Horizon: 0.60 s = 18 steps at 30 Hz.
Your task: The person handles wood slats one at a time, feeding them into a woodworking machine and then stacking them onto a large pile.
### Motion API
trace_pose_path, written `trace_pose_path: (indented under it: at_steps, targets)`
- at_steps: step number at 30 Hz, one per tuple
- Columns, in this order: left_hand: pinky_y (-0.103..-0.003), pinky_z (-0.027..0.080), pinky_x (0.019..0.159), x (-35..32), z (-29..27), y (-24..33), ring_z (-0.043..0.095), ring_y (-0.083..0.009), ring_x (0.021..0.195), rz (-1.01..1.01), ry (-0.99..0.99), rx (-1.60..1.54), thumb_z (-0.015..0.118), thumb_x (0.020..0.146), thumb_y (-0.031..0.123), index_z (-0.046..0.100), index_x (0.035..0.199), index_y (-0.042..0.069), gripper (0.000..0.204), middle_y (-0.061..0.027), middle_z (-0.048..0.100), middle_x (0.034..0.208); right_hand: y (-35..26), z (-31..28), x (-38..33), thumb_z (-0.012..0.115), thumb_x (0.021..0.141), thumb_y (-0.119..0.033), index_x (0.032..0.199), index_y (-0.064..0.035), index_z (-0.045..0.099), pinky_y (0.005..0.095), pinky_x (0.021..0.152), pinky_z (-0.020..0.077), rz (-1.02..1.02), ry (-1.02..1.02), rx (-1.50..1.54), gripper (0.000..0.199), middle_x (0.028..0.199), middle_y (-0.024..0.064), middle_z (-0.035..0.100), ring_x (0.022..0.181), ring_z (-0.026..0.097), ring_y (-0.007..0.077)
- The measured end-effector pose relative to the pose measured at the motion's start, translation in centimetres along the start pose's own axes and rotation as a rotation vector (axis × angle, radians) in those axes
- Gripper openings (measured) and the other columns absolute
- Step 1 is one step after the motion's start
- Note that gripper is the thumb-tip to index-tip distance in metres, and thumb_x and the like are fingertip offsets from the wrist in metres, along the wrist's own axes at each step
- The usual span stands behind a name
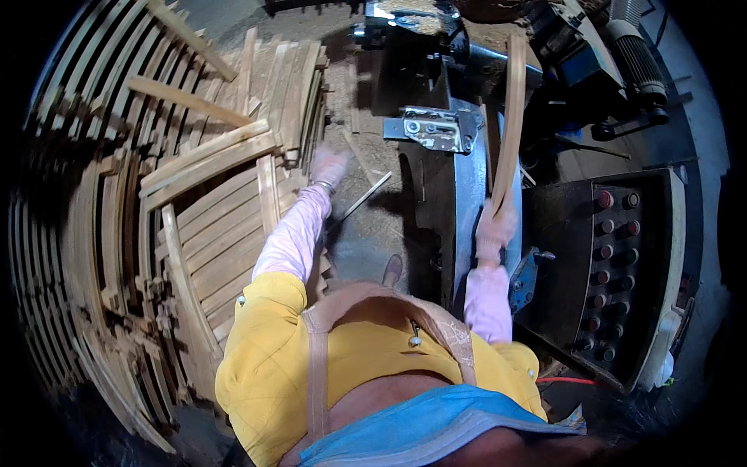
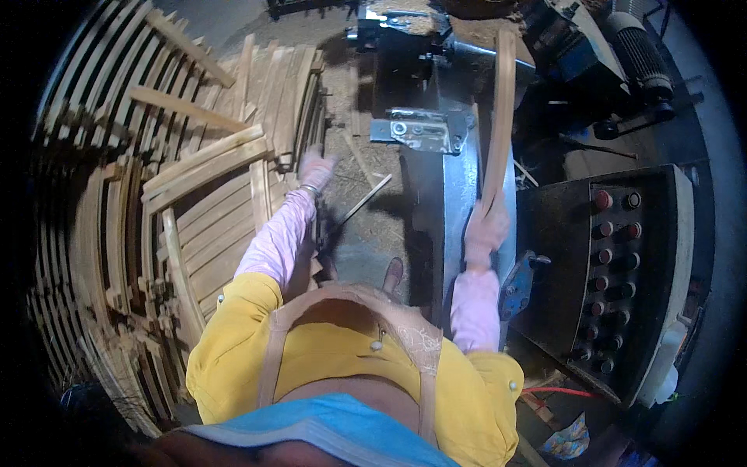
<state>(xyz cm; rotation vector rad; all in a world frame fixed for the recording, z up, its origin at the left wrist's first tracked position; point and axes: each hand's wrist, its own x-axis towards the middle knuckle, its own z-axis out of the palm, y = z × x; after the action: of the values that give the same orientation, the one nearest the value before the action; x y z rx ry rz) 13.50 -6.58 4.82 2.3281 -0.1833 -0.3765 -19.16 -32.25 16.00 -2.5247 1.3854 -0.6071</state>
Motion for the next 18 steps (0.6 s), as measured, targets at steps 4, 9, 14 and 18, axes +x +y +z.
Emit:
trace_pose_path:
  at_steps: [4,9,14,18]
  targets:
    - [-0.044,0.036,0.120,7.4,-0.2,-4.2,0.040,-0.0398,0.147,-0.007,0.203,0.367,0.071,0.085,0.052,0.044,0.150,0.000,0.087,-0.0281,0.041,0.157,4.2,-4.6,-10.4,0.071,0.089,-0.023,0.140,-0.0023,0.058,0.0541,0.076,0.0513,-0.064,-0.048,0.015,0.057,0.098,0.0258,0.069,0.086,0.065,0.0456]
    - [-0.051,0.038,0.118,11.1,-1.1,-5.6,0.037,-0.0425,0.148,-0.202,0.102,0.489,0.068,0.092,0.040,0.035,0.155,0.009,0.078,-0.0282,0.045,0.151,10.0,-10.9,-25.0,0.075,0.085,-0.024,0.140,-0.0049,0.061,0.0485,0.099,0.0500,0.182,-0.226,-0.234,0.060,0.120,0.0221,0.068,0.112,0.062,0.0411]
    - [-0.052,0.055,0.097,13.8,0.7,-7.8,0.064,-0.0401,0.118,-0.252,0.157,0.605,0.057,0.099,0.018,0.048,0.137,0.009,0.040,-0.0235,0.062,0.127,9.1,-7.1,-20.1,0.075,0.086,-0.019,0.137,-0.0002,0.062,0.0487,0.095,0.0504,-0.006,0.004,-0.217,0.056,0.117,0.0218,0.069,0.104,0.064,0.0411]
    - [-0.049,0.055,0.095,13.0,0.7,-8.1,0.069,-0.0364,0.112,-0.179,0.118,0.306,0.060,0.095,0.024,0.064,0.128,-0.001,0.042,-0.0221,0.069,0.126,4.9,-2.2,-7.0,0.077,0.088,-0.013,0.132,-0.0001,0.064,0.0492,0.088,0.0516,-0.253,0.205,-0.209,0.047,0.107,0.0218,0.070,0.097,0.065,0.0405]
